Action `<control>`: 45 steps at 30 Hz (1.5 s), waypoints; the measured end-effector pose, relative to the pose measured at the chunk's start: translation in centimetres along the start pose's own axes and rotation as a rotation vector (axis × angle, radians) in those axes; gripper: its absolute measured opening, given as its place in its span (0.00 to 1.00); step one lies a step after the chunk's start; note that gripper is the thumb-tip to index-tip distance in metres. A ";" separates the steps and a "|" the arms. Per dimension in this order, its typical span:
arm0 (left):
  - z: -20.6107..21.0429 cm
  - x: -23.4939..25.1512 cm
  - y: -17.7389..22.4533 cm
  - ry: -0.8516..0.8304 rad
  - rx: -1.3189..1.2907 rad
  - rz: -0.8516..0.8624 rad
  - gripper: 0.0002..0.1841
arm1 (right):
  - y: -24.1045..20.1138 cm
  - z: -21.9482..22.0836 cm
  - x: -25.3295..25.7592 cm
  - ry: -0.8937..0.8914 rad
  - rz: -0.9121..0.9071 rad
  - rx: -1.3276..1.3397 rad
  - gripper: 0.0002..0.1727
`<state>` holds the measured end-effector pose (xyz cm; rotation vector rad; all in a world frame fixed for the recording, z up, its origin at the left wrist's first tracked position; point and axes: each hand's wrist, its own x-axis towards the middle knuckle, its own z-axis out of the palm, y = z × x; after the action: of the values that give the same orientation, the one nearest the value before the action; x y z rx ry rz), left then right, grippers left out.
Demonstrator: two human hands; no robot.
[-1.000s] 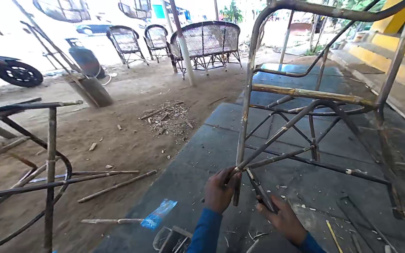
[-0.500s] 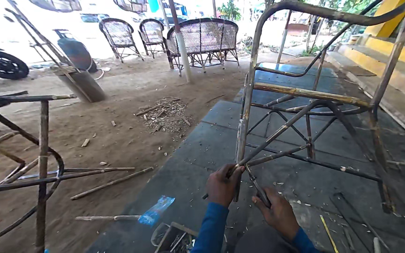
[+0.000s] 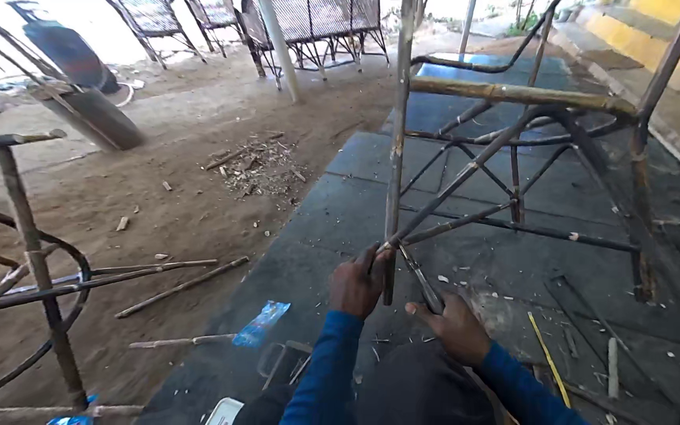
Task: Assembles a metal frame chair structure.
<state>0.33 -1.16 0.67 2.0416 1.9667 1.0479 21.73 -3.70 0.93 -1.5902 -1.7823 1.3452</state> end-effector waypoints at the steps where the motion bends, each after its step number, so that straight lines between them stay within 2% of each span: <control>1: 0.1 0.0 0.1 0.007 -0.004 0.015 0.27 | 0.9 0.5 0.6 0.020 -0.015 -0.004 0.31; 5: -0.1 -0.2 0.6 0.001 -0.017 -0.024 0.27 | 3.8 1.3 4.1 0.130 -0.083 -0.222 0.34; 7: -0.3 -0.5 1.5 -0.008 -0.033 -0.053 0.27 | 5.3 1.1 6.0 0.271 -0.220 -0.333 0.32; 9: -0.6 -0.7 2.4 -0.011 -0.035 -0.079 0.28 | 6.7 0.5 8.2 0.462 -0.411 -0.425 0.25; 12: -1.5 -0.8 3.1 -0.004 -0.044 -0.096 0.30 | 7.4 -0.6 10.8 0.676 -0.626 -0.475 0.19; 14: -2.0 -0.7 2.9 -0.010 -0.056 -0.094 0.31 | 7.5 -1.4 11.1 0.738 -0.699 -0.525 0.22; 18: -1.9 -1.1 2.5 -0.041 -0.093 -0.120 0.31 | 7.7 -3.9 10.4 0.737 -0.793 -0.657 0.23; 22: -1.9 -1.8 2.6 -0.007 -0.112 -0.113 0.28 | 7.0 -6.2 9.4 0.703 -0.864 -0.755 0.20; 27: -2.5 -2.2 2.4 0.006 -0.068 -0.119 0.26 | 5.6 -2.1 2.4 0.566 -0.555 -0.609 0.36; 31: -2.4 -2.9 2.6 0.006 -0.096 -0.113 0.26 | 7.4 -1.4 2.1 0.612 -0.559 -0.587 0.34; 33: -2.7 -3.1 2.5 0.006 -0.099 -0.114 0.25 | 7.3 -2.8 2.2 0.502 -0.520 -0.539 0.33; 35: -3.0 -3.2 2.3 0.004 -0.094 -0.135 0.25 | 5.9 -4.6 0.7 0.298 -0.382 -0.417 0.32; 37: -3.0 -3.4 2.4 0.016 -0.076 -0.163 0.26 | 4.3 -6.4 -1.3 0.196 -0.314 -0.311 0.32; 39: -2.7 -3.6 2.6 0.055 -0.058 -0.160 0.28 | 4.4 -8.3 -2.0 0.173 -0.372 -0.366 0.30; 41: -2.4 -3.9 2.7 0.077 -0.053 -0.143 0.30 | 5.5 -9.9 -1.4 0.108 -0.426 -0.516 0.36; 43: -2.3 -4.0 2.5 0.077 -0.066 -0.130 0.30 | 5.5 -11.2 -0.8 -0.020 -0.364 -0.600 0.35; 45: -2.3 -4.3 2.4 0.078 -0.083 -0.129 0.29 | 4.3 -11.7 -0.6 -0.137 -0.296 -0.557 0.30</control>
<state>1.41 -6.30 1.97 1.8320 2.0247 1.1761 33.48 -0.19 2.86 -1.4184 -2.5182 0.8817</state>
